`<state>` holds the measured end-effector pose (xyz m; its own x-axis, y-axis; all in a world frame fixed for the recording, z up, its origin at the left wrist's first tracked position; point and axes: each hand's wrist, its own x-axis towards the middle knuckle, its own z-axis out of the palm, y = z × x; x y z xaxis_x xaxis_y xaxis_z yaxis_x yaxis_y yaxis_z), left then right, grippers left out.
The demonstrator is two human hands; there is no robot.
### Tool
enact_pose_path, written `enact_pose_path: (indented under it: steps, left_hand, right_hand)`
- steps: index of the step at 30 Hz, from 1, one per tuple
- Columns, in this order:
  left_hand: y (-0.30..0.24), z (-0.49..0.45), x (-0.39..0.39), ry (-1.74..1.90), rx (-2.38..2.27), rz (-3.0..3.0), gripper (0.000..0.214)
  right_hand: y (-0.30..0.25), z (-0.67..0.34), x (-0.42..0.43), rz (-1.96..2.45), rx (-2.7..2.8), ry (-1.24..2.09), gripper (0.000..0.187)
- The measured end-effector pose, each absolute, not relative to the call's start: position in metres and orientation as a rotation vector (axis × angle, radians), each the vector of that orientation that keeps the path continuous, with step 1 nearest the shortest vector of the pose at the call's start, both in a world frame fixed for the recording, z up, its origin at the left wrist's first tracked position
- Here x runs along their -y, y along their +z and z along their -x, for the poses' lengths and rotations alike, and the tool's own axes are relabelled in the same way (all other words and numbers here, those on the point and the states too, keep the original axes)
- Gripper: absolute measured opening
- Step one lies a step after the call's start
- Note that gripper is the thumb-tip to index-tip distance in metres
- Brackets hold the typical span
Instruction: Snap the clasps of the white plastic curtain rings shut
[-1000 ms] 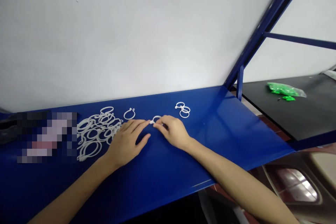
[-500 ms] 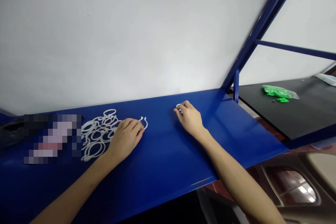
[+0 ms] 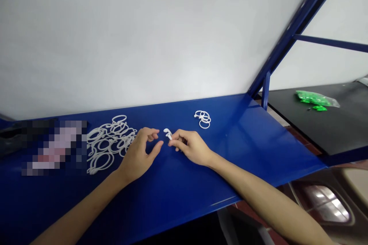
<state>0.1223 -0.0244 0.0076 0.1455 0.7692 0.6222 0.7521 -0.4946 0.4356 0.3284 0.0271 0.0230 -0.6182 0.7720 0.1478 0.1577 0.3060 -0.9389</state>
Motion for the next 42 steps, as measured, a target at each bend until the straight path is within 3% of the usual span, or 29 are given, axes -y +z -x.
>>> enact_pose_path:
  steps: [8,25,33,38,42]
  left_hand:
    - [0.01,-0.126,0.029,1.165,-1.498,-2.212,0.025]
    - [0.013,-0.126,0.033,1.028,-1.448,-2.561,0.041]
    - [0.013,-0.078,0.018,0.645,-2.089,-2.645,0.028]
    - [0.012,-0.047,0.013,0.511,-1.846,-2.633,0.025]
    - [0.016,-0.046,0.01,0.563,-1.849,-2.616,0.018]
  right_hand:
    - [0.02,-0.327,-0.027,0.784,2.166,0.941,0.019]
    - [0.014,-0.327,-0.03,0.809,2.196,0.732,0.015]
    - [0.023,-0.359,-0.071,1.412,2.152,-0.023,0.022]
    - [0.028,-0.376,-0.083,1.625,2.136,-0.098,0.023]
    - [0.03,-0.368,-0.075,1.487,2.114,-0.006,0.023]
